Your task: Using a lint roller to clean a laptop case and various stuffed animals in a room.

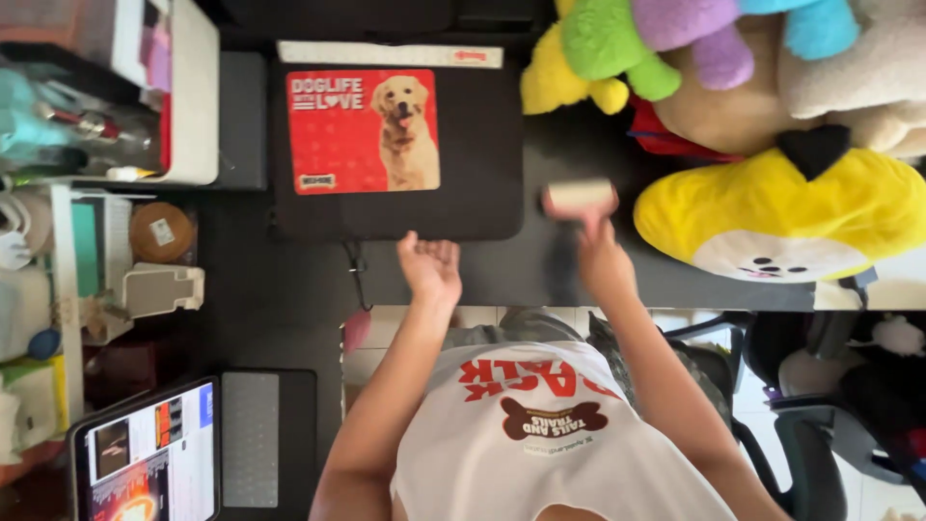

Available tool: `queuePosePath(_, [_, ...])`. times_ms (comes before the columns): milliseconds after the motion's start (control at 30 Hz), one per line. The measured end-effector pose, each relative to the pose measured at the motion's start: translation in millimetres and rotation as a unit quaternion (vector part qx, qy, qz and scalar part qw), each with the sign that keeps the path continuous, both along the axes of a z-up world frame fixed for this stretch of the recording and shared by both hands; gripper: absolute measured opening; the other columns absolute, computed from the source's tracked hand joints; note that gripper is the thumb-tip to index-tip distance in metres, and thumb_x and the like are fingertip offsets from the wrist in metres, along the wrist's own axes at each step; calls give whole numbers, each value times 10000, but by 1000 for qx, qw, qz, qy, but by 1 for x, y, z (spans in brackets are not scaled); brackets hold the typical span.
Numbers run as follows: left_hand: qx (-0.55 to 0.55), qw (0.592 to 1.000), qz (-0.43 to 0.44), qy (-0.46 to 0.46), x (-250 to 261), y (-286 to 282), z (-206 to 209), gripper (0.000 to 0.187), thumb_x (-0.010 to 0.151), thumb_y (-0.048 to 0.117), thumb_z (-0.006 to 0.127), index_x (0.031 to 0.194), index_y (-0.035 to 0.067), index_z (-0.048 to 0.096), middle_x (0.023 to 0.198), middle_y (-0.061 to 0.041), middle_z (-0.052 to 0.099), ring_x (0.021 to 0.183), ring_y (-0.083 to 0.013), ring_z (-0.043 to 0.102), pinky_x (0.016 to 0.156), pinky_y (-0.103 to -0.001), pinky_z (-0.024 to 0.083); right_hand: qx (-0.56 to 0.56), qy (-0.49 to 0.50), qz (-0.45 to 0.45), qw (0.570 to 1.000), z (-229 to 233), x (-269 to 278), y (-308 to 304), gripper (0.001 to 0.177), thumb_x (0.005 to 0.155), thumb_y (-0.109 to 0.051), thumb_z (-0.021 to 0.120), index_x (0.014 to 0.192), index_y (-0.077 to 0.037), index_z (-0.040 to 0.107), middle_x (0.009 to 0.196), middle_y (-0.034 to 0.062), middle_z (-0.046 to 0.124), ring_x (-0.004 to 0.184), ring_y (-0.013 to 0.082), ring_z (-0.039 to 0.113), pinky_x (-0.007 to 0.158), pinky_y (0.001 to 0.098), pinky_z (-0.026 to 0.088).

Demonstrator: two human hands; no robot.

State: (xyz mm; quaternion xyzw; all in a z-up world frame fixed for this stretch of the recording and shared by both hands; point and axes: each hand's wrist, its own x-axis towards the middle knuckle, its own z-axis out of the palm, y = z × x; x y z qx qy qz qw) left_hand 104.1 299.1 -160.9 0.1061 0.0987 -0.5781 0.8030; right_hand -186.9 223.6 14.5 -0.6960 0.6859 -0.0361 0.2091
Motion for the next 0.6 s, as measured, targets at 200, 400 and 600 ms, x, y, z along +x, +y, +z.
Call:
queuePosePath(200, [260, 921, -283, -68, -111, -11, 101, 446, 1031, 509, 496, 1170, 89, 551, 1212, -63, 564, 1194, -262, 534, 1117, -483, 396, 56, -87, -30, 994, 34, 38, -58, 458, 1045, -334, 496, 1312, 7, 343, 806, 330, 687, 714, 520, 688, 634, 577, 561])
queuePosePath(400, [305, 884, -323, -142, -114, -8, 89, 674, 977, 478, 498, 1510, 69, 449, 1589, -112, 431, 1445, -253, 417, 1174, -450, 338, 85, -45, 130, 987, 58, -58, 73, 382, 996, -298, 584, 1192, 7, 464, 832, 337, 668, 741, 531, 663, 641, 597, 536])
queuePosePath(600, [344, 879, -263, -200, -91, 10, 93, 402, 948, 329, 584, 1278, 107, 640, 1286, -49, 646, 1047, -163, 572, 960, -380, 468, 143, 78, 237, 958, 113, -32, 47, 413, 958, -360, 585, 1319, -169, 519, 974, 180, 744, 883, 397, 712, 745, 518, 555])
